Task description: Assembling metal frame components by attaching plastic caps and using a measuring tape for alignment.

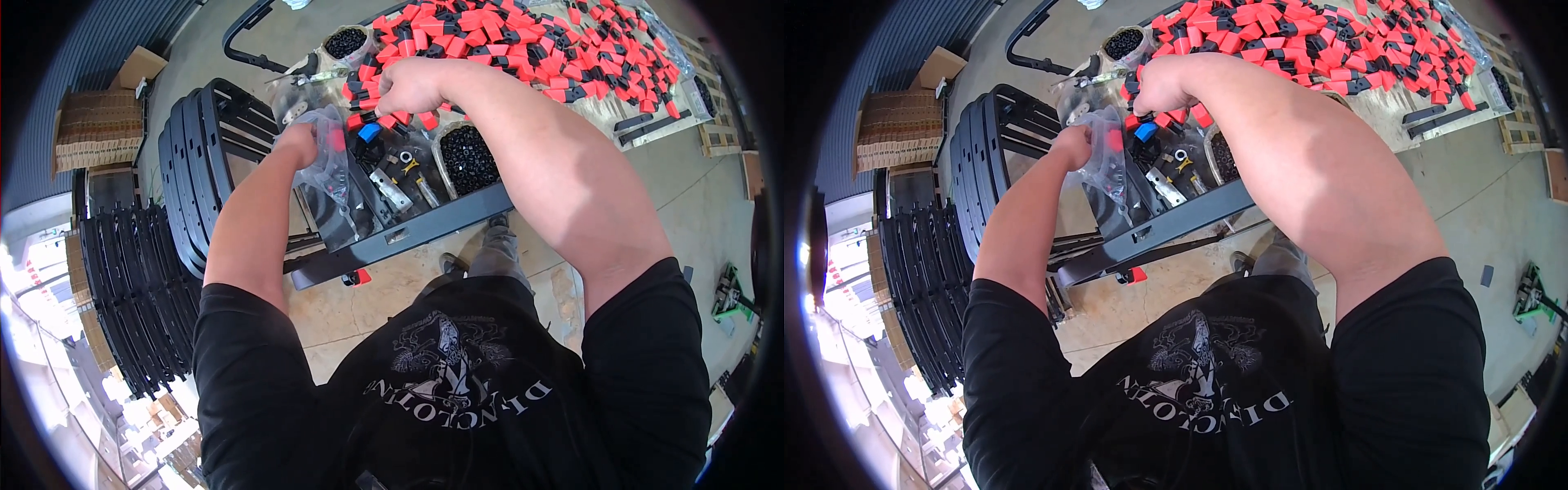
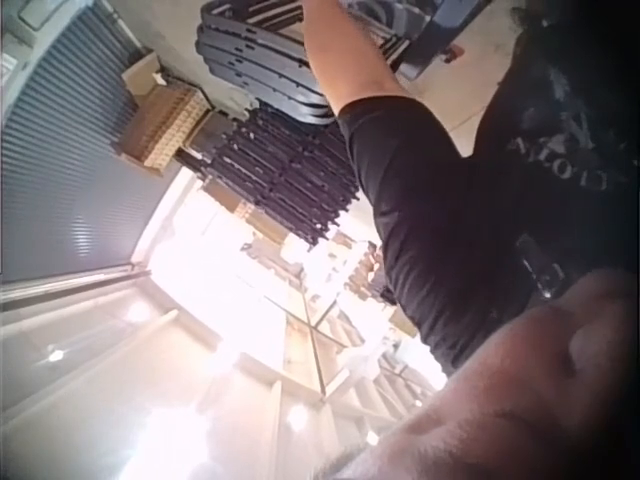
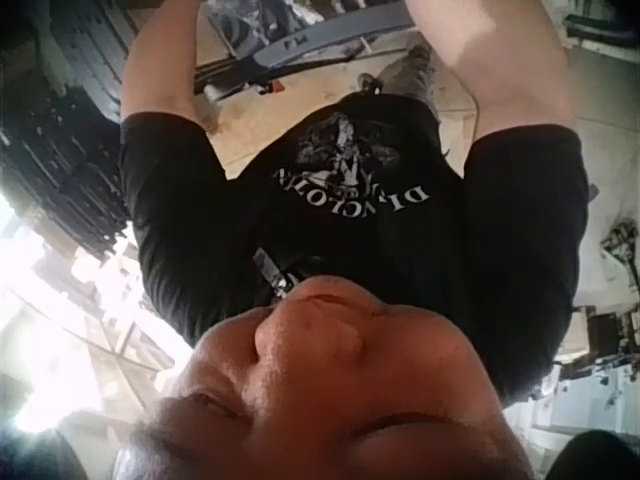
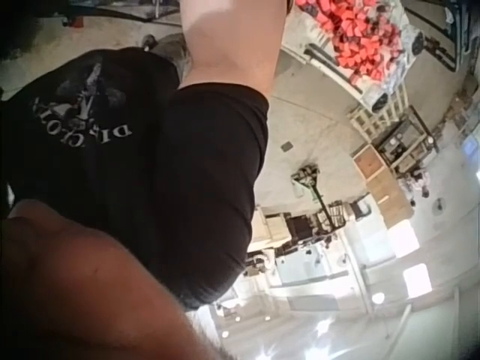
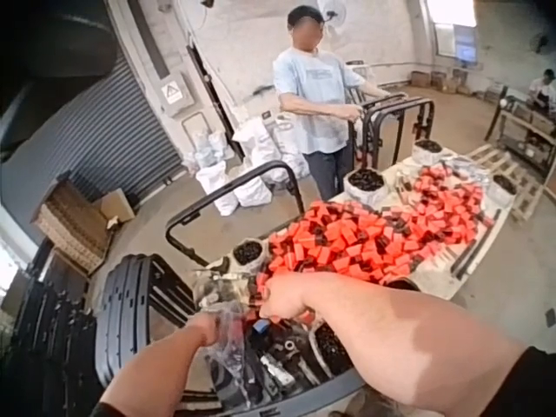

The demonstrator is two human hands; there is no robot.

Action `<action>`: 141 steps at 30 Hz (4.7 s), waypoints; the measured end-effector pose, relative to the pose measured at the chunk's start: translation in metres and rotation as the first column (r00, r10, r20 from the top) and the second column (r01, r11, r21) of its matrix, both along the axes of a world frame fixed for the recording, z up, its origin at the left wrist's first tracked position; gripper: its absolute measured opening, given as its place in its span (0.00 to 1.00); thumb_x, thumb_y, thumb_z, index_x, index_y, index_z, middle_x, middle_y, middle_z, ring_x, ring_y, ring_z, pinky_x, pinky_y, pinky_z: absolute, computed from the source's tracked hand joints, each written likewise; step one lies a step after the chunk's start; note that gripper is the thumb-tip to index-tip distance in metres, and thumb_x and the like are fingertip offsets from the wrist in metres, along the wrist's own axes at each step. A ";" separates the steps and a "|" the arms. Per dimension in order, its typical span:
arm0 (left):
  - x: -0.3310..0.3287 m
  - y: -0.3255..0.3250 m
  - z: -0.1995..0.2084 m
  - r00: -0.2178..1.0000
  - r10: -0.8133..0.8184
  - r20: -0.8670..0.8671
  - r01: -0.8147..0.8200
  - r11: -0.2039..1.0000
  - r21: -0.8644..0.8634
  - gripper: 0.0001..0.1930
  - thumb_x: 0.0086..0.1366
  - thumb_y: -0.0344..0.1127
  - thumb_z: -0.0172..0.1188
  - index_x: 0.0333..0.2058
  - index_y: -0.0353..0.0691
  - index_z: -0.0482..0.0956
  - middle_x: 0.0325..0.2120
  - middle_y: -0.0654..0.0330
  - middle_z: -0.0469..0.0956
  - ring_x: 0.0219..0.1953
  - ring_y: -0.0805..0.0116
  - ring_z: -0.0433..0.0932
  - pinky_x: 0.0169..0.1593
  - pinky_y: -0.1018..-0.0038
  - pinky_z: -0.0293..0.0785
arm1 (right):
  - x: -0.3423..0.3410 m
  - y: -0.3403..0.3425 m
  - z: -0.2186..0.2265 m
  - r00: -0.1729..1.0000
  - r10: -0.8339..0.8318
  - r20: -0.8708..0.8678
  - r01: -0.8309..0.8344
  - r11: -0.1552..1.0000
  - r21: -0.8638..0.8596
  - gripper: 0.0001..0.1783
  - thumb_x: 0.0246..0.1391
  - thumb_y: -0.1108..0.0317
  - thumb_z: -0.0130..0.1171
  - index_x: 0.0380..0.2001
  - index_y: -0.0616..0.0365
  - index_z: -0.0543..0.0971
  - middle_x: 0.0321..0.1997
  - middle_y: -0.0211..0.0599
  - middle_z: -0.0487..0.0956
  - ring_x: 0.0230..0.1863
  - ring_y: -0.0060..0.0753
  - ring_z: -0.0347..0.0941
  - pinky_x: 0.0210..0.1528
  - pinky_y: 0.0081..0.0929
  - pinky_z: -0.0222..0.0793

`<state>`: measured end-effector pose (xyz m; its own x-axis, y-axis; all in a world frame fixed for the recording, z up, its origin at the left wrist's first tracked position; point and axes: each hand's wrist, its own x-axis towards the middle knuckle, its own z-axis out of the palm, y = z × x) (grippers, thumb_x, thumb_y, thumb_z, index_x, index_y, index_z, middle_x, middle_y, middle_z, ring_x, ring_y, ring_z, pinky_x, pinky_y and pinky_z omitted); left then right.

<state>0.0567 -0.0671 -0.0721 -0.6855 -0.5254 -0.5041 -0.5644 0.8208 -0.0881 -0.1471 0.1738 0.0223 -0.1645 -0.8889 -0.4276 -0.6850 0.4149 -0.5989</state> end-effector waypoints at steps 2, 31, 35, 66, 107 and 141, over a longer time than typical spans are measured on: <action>0.003 -0.006 -0.001 0.999 -0.028 0.029 0.029 0.999 -0.036 0.18 0.57 0.31 0.58 0.47 0.41 0.85 0.46 0.46 0.83 0.49 0.47 0.82 0.52 0.59 0.78 | 0.000 0.001 -0.001 1.000 -0.009 0.011 0.009 1.000 0.000 0.29 0.55 0.50 0.66 0.52 0.63 0.81 0.50 0.49 0.83 0.52 0.43 0.80 0.55 0.36 0.74; 0.037 0.007 -0.086 0.998 0.054 0.030 -0.057 0.992 0.108 0.18 0.58 0.38 0.60 0.46 0.39 0.85 0.49 0.44 0.82 0.52 0.48 0.82 0.54 0.60 0.78 | 0.001 0.005 0.010 0.999 -0.020 0.031 0.018 0.999 0.048 0.30 0.55 0.52 0.65 0.54 0.63 0.79 0.46 0.47 0.84 0.49 0.41 0.81 0.51 0.37 0.75; 0.028 0.011 -0.055 0.973 0.230 0.028 -0.230 0.973 0.013 0.20 0.57 0.43 0.62 0.46 0.40 0.86 0.49 0.44 0.82 0.51 0.48 0.82 0.55 0.60 0.77 | 0.004 0.002 0.012 1.000 0.012 0.026 -0.013 0.999 0.044 0.29 0.56 0.51 0.64 0.53 0.63 0.80 0.47 0.47 0.84 0.49 0.42 0.80 0.53 0.37 0.75; 0.109 0.254 0.191 0.490 -0.041 -0.871 0.313 0.940 0.132 0.12 0.59 0.29 0.70 0.42 0.35 0.83 0.32 0.54 0.78 0.34 0.55 0.79 0.39 0.66 0.77 | -0.008 0.003 -0.014 0.971 -0.149 0.185 0.143 0.989 0.046 0.18 0.57 0.58 0.66 0.44 0.60 0.84 0.29 0.30 0.79 0.29 0.25 0.72 0.32 0.29 0.70; 0.093 0.266 0.197 0.654 -0.184 -0.734 0.390 0.913 0.119 0.12 0.63 0.25 0.63 0.46 0.33 0.79 0.39 0.47 0.78 0.39 0.45 0.79 0.43 0.61 0.78 | -0.006 0.003 -0.003 0.994 -0.090 0.062 0.087 0.995 0.049 0.25 0.56 0.51 0.64 0.50 0.58 0.81 0.31 0.36 0.81 0.29 0.31 0.75 0.32 0.35 0.73; 0.079 0.262 0.206 0.463 -0.136 -0.876 0.355 0.934 0.042 0.35 0.58 0.38 0.70 0.62 0.31 0.69 0.46 0.46 0.79 0.47 0.49 0.78 0.54 0.58 0.74 | -0.008 0.000 -0.008 0.989 -0.114 0.096 0.109 0.993 0.053 0.23 0.55 0.52 0.65 0.47 0.57 0.82 0.30 0.34 0.80 0.27 0.29 0.74 0.28 0.33 0.71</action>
